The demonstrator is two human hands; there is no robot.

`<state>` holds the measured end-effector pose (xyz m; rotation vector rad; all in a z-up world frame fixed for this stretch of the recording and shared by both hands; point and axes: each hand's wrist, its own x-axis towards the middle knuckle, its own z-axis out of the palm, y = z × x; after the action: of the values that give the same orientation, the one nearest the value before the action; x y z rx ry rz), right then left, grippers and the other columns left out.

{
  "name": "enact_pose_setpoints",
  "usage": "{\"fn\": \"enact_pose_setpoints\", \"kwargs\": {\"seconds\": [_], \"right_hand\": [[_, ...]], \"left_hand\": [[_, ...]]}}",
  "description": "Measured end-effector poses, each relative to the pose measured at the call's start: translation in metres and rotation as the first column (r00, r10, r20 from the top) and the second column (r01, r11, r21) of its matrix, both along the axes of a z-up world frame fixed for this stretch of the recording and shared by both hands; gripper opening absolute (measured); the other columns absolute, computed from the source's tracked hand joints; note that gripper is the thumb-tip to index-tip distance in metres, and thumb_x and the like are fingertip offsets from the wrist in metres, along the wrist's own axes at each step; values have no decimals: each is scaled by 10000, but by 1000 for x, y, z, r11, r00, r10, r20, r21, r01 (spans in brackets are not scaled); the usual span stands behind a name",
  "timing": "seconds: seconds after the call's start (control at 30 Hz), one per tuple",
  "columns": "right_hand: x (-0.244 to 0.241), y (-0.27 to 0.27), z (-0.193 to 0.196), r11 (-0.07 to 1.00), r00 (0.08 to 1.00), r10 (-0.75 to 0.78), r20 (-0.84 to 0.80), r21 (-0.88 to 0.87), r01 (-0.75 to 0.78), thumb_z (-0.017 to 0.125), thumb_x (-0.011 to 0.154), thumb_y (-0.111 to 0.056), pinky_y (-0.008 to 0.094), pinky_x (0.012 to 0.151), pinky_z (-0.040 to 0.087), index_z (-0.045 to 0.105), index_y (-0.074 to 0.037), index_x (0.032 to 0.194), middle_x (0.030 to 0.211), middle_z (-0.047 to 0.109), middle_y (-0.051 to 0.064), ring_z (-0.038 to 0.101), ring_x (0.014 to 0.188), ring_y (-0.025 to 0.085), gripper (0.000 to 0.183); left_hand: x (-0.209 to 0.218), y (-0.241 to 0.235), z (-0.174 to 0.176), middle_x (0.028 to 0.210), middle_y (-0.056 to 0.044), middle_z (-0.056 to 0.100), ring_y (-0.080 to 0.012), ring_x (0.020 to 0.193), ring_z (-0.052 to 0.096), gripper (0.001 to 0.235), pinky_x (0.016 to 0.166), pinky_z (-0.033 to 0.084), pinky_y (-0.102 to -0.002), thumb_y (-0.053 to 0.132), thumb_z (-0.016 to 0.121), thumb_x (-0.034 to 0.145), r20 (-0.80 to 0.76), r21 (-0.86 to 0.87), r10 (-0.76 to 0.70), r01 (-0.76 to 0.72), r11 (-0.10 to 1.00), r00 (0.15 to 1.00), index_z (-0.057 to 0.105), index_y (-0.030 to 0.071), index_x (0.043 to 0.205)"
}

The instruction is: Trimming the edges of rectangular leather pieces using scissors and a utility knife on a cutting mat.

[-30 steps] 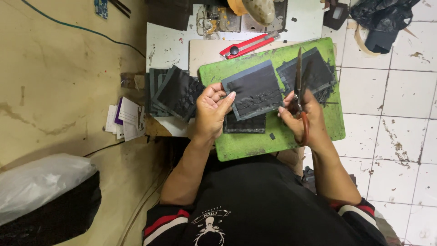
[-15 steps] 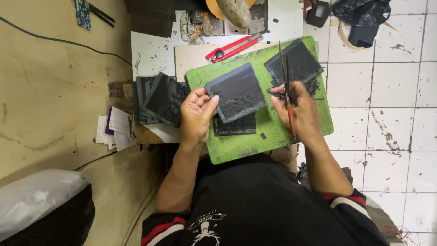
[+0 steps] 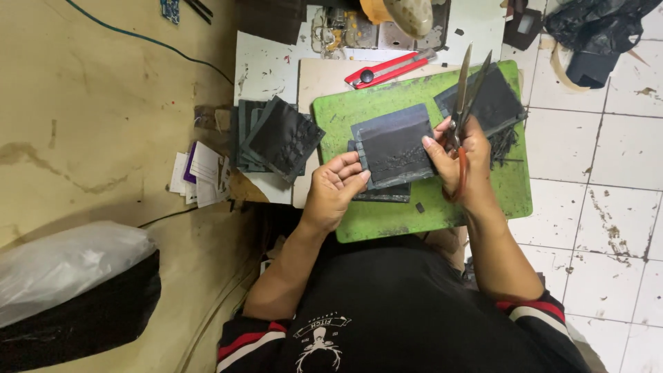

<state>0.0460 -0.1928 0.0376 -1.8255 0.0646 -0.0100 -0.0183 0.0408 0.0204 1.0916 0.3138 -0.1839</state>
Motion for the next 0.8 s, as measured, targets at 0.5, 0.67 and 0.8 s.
{"fn": "enact_pose_setpoints", "kwargs": {"seconds": [0.5,0.67,0.8], "right_hand": [[1,-15,-72,733,803,310,508,-666,138,758,808,63,432,842,553,663,-21,1140,993,697,154,688,937,353,356],[-3,-17,-31,754,829,283,482,-647,119,767,849,11,430,782,558,659,-37,1112,945,690,144,688,833,363,288],[-9,-9,-36,852,897,232,376,-523,-1,764,988,-90,440,662,556,667,-53,1115,831,704,151,693,714,348,165]], "left_hand": [[-4,-12,-13,1005,-99,768,-93,862,743,302,754,649,-240,33,733,928,-60,85,124,-118,989,991,668,-19,1219],[-5,-13,-12,1035,-128,771,-135,892,754,321,767,657,-265,37,732,932,-57,80,130,-126,989,990,663,-29,1238],[-4,-17,-3,1059,-134,767,-138,915,749,327,777,658,-274,52,731,936,-42,111,114,-109,988,993,665,-25,1247]]}}
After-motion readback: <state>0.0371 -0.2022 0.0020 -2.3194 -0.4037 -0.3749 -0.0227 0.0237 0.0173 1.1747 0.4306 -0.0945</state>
